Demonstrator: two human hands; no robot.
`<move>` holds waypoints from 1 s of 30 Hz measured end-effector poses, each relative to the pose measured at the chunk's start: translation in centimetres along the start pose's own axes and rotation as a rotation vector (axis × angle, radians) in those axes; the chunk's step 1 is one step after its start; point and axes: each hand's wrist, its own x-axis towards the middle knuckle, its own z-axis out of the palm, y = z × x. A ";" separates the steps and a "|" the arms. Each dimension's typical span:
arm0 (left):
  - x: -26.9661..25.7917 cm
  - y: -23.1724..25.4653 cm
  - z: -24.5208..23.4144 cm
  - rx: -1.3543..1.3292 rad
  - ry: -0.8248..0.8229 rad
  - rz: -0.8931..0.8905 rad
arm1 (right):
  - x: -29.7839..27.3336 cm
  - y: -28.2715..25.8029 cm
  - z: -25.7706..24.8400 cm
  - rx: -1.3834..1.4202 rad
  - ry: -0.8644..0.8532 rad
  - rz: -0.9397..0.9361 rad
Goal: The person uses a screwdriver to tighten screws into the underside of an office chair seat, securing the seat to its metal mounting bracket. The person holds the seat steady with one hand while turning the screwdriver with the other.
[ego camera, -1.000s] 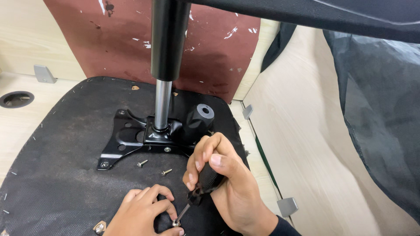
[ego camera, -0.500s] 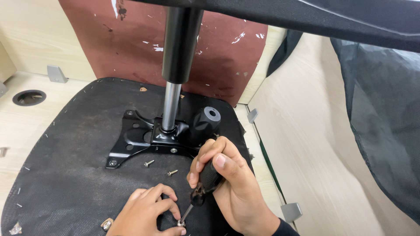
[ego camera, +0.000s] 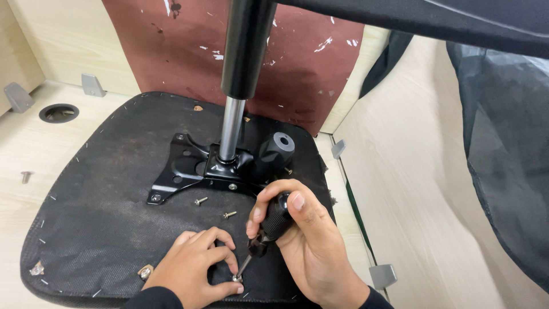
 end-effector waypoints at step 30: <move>0.7 2.5 -1.1 0.019 -0.033 -0.034 | -0.2 -0.9 -0.4 -0.107 -0.067 -0.111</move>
